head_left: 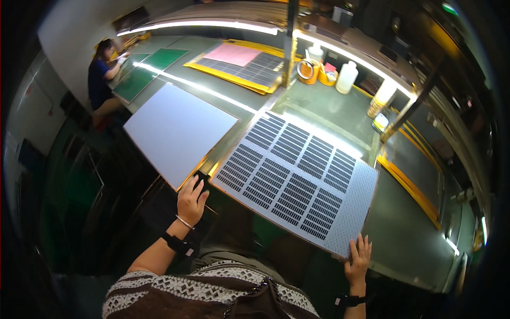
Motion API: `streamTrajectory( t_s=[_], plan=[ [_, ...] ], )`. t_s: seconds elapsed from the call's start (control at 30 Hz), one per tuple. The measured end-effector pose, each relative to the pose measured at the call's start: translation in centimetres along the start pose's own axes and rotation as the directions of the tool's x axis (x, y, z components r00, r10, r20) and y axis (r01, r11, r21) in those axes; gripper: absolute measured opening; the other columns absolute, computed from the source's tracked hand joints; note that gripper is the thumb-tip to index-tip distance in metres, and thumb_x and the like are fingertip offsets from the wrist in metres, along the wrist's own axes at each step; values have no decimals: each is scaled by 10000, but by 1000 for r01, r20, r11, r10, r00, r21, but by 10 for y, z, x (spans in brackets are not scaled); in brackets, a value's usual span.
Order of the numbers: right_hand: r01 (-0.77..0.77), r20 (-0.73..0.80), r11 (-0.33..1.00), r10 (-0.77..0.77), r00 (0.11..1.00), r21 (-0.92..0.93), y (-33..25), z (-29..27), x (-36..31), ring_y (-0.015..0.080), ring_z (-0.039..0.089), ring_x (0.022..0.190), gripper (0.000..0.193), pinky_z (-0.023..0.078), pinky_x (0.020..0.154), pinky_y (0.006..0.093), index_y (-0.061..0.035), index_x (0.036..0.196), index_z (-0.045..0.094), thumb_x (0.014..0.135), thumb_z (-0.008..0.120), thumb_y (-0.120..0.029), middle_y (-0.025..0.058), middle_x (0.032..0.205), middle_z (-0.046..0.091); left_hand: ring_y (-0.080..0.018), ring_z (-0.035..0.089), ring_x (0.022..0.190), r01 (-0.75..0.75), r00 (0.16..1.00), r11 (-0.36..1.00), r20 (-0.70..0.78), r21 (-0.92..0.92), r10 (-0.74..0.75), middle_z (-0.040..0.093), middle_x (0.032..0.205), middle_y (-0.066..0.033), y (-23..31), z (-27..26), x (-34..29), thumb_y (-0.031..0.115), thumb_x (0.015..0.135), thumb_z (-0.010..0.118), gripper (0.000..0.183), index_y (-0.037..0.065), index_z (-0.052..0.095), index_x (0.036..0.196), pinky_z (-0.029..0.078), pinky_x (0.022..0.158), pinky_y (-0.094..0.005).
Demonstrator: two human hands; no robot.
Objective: Picking up thin translucent circuit board sheets from a workstation and placing them into a vertical storage rack.
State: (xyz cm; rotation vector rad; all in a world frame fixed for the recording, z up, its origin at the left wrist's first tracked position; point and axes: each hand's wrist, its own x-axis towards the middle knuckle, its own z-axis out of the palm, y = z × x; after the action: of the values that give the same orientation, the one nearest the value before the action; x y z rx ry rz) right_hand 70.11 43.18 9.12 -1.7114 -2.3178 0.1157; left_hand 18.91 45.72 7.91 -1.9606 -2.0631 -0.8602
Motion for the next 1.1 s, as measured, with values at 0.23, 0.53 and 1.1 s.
streamTrajectory(
  t_s=[0.23,0.53,1.1],
  plan=[
    [44,-53,997,-41,998,61,6,-4,7,367,278,1263,408,177,1043,516,-69,1070,606,665,591,-117,130,1308,418,-98,537,578,783,571,177,575,-596,-586,600,653,-29,-10,38,25,279,845,579,297,5,623,739,420,551,-248],
    [176,-532,726,295,794,665,8,-149,96,239,507,1073,294,387,915,360,-43,1062,601,899,437,-225,120,1083,585,-114,567,669,203,966,481,95,-853,-239,624,756,-61,16,-106,185,357,888,474,366,22,616,849,427,610,-239],
    [-527,447,-57,609,655,848,267,-14,150,256,522,983,505,388,879,438,-41,1069,531,869,439,-496,71,1066,571,-209,589,818,364,572,-552,647,-751,-504,610,885,-69,-175,18,34,433,810,591,374,71,563,899,471,794,-368]
  ],
)
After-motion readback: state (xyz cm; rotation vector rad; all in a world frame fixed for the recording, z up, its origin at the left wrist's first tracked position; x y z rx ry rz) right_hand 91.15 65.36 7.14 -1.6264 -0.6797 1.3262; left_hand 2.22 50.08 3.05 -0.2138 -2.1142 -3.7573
